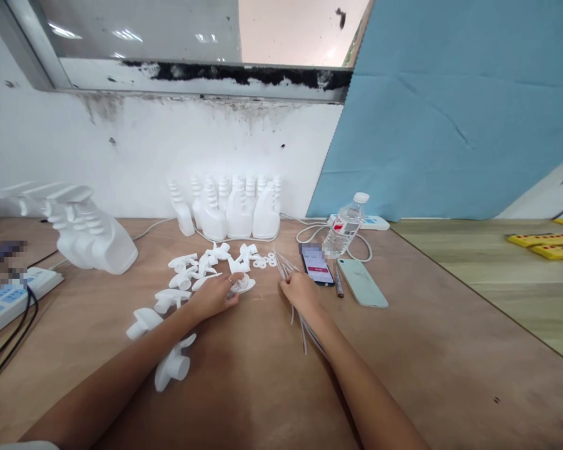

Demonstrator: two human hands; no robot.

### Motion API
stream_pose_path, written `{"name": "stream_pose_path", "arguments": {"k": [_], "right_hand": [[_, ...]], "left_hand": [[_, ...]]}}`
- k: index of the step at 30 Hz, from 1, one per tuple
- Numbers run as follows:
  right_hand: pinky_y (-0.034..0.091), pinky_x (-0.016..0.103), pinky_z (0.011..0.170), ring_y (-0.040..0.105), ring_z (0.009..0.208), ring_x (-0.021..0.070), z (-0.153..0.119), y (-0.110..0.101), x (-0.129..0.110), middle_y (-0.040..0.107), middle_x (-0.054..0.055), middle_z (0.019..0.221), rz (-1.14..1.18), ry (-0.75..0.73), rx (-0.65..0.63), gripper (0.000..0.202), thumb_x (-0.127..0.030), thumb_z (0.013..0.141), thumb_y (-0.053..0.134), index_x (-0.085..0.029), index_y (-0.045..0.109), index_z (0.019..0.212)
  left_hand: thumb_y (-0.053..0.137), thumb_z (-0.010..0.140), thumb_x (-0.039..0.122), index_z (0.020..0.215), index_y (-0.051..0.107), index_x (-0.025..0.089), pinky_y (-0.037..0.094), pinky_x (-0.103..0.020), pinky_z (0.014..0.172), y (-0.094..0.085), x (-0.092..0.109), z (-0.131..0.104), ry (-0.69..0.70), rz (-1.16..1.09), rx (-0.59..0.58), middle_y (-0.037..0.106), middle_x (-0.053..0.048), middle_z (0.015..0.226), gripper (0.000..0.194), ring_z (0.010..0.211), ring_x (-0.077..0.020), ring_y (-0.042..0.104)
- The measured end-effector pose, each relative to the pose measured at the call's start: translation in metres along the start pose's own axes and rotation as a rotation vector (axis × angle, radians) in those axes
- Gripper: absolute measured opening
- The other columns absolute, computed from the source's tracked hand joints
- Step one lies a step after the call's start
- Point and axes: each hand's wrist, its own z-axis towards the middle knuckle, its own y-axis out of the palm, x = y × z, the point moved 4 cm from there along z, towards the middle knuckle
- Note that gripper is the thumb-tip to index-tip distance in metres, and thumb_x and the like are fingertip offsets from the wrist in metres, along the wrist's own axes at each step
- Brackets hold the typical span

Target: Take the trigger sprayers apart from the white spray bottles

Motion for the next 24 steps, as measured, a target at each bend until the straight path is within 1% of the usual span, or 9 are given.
{"name": "stream_pose_path", "arguments": {"k": [5,8,11,14,16,18,20,21,24], "right_hand": [[0.032,0.025,0.056,0.066,0.077,0.0220,-0.001,-0.007,0.001,0.071,0.011,0.080,0.032,0.010,0.062,0.020,-0.029,0.080,0.049,-0.017,0.065,0.079],[0.031,0.025,0.055,0.064,0.070,0.0209,-0.001,-0.015,0.005,0.069,0.010,0.074,0.107,0.030,0.138,0.019,-0.027,0.081,0.048,-0.017,0.063,0.084],[0.032,0.024,0.053,0.057,0.055,0.0170,-0.001,-0.021,0.007,0.063,0.003,0.058,0.393,0.007,0.216,0.021,-0.027,0.078,0.050,-0.017,0.060,0.093],[0.030,0.023,0.046,0.044,0.040,0.0112,-0.004,-0.027,0.007,0.057,-0.004,0.053,0.832,-0.081,0.242,0.028,-0.033,0.077,0.055,-0.018,0.058,0.101],[0.029,0.022,0.042,0.041,0.039,0.0088,-0.005,-0.031,0.006,0.063,-0.001,0.065,1.178,-0.121,0.181,0.030,-0.039,0.076,0.058,-0.020,0.058,0.098],[0.035,0.022,0.043,0.052,0.049,0.0097,-0.006,-0.034,0.003,0.068,0.004,0.089,1.510,-0.134,0.052,0.031,-0.040,0.073,0.062,-0.021,0.060,0.097],[0.042,0.022,0.050,0.060,0.065,0.0122,-0.009,-0.036,-0.001,0.067,0.005,0.103,1.709,-0.124,-0.061,0.032,-0.035,0.069,0.068,-0.023,0.062,0.098],[0.043,0.021,0.051,0.061,0.068,0.0124,-0.010,-0.035,-0.004,0.067,0.004,0.100,1.743,-0.117,-0.092,0.032,-0.033,0.068,0.071,-0.023,0.063,0.097],[0.037,0.019,0.043,0.055,0.056,0.0099,-0.016,-0.028,-0.016,0.065,0.001,0.075,1.668,-0.112,-0.123,0.024,-0.033,0.070,0.074,-0.020,0.065,0.088]], "left_hand": [[0.049,0.084,0.024,0.126,0.045,0.019,0.047,-0.033,0.079,-0.001,-0.001,-0.003,0.037,0.004,-0.006,0.065,-0.007,0.103,0.042,0.092,-0.0231,0.062],[0.049,0.084,0.023,0.131,0.040,0.021,0.047,-0.032,0.078,-0.002,0.000,-0.003,0.029,0.009,-0.024,0.066,-0.007,0.103,0.048,0.091,-0.0227,0.063],[0.050,0.083,0.024,0.136,0.034,0.020,0.047,-0.032,0.075,-0.002,-0.001,-0.002,-0.003,0.004,-0.033,0.067,-0.006,0.098,0.055,0.088,-0.0228,0.063],[0.050,0.083,0.026,0.134,0.036,0.019,0.047,-0.032,0.074,-0.002,-0.001,-0.002,-0.005,-0.009,-0.021,0.067,-0.007,0.097,0.053,0.087,-0.0231,0.064],[0.050,0.083,0.026,0.133,0.038,0.019,0.047,-0.033,0.075,-0.001,-0.002,-0.003,0.005,-0.012,-0.011,0.068,-0.007,0.098,0.052,0.088,-0.0238,0.064],[0.051,0.082,0.027,0.133,0.039,0.018,0.047,-0.033,0.075,0.000,-0.003,-0.003,0.010,-0.017,-0.007,0.068,-0.007,0.099,0.052,0.088,-0.0242,0.064],[0.051,0.082,0.027,0.132,0.040,0.018,0.047,-0.034,0.077,0.001,-0.004,-0.003,0.013,-0.029,-0.002,0.068,-0.007,0.099,0.052,0.088,-0.0242,0.064],[0.052,0.082,0.027,0.132,0.040,0.019,0.048,-0.034,0.077,0.002,-0.004,-0.003,0.014,-0.035,0.002,0.068,-0.007,0.100,0.053,0.089,-0.0242,0.064],[0.052,0.081,0.026,0.132,0.041,0.018,0.048,-0.034,0.078,0.003,-0.005,-0.002,0.008,-0.055,0.013,0.068,-0.008,0.102,0.053,0.090,-0.0242,0.064]]}}
